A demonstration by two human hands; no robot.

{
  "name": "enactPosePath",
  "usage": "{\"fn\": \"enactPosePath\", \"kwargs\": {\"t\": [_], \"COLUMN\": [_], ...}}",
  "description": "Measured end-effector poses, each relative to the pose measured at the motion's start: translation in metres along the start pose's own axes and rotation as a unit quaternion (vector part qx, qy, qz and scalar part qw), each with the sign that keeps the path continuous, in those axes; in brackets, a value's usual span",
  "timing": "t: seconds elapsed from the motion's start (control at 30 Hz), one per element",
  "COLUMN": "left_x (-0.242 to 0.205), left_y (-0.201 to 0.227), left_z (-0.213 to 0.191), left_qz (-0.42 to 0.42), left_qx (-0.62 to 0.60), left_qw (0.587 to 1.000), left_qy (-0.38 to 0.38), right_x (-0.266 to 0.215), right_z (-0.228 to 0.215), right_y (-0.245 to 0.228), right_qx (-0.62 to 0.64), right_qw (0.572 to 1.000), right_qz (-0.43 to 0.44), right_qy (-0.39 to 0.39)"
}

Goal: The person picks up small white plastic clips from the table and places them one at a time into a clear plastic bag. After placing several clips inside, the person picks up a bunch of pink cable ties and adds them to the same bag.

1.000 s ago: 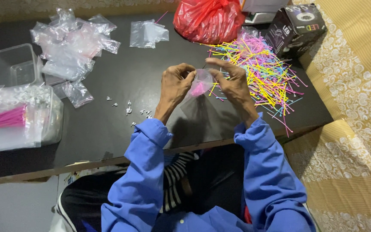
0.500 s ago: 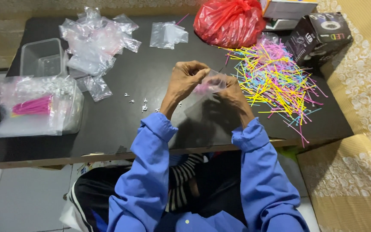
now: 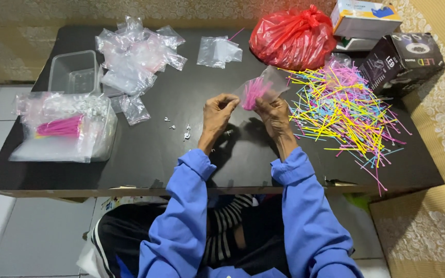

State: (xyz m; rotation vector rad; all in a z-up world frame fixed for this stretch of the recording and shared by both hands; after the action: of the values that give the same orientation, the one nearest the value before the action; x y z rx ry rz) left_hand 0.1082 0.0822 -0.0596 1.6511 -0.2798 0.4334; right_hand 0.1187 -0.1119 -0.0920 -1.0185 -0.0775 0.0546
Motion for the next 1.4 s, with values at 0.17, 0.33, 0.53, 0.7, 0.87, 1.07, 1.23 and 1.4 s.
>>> {"fn": "enactPosePath", "kwargs": {"t": [0.17, 0.33, 0.53, 0.7, 0.87, 1.07, 1.23, 1.4], "left_x": [-0.004, -0.007, -0.008, -0.008, -0.008, -0.008, -0.009, -0.01], "left_y": [0.013, 0.018, 0.01, 0.016, 0.009, 0.011, 0.012, 0.022], "left_z": [-0.005, -0.004, -0.006, -0.019, -0.013, -0.013, -0.015, -0.013], "left_qz": [0.062, 0.118, 0.141, 0.132, 0.138, 0.163, 0.153, 0.134], "left_qx": [0.012, 0.04, 0.071, 0.062, 0.059, 0.056, 0.039, 0.024], "left_qw": [0.997, 0.989, 0.984, 0.983, 0.984, 0.981, 0.983, 0.988], "left_qy": [0.046, 0.084, 0.088, 0.111, 0.095, 0.084, 0.096, 0.067], "right_x": [-0.024, -0.003, -0.013, -0.002, -0.02, -0.022, -0.008, -0.028], "right_z": [0.03, -0.007, 0.023, 0.004, 0.036, 0.032, 0.017, 0.045], "right_y": [-0.045, -0.03, -0.043, -0.031, -0.053, -0.055, -0.042, -0.061], "right_qx": [0.033, -0.004, -0.073, -0.151, -0.226, -0.253, -0.275, -0.22], "right_qw": [0.999, 0.997, 0.997, 0.985, 0.968, 0.961, 0.956, 0.968], "right_qz": [0.011, -0.024, -0.021, -0.05, -0.098, -0.086, -0.076, -0.086], "right_qy": [0.008, 0.074, 0.012, 0.059, 0.038, 0.065, 0.069, 0.084]}}
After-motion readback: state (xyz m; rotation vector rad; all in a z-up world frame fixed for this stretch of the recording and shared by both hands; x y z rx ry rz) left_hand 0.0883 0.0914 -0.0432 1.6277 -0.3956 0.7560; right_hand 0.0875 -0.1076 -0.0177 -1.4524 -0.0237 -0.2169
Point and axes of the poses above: each hand's wrist, its own x-axis towards the middle knuckle, its own z-axis out of the palm, y = z × x, the point moved 6 cm from there along x, towards the middle knuckle, and after that the axes turned 10 degrees about z, right-handed, at the moved point
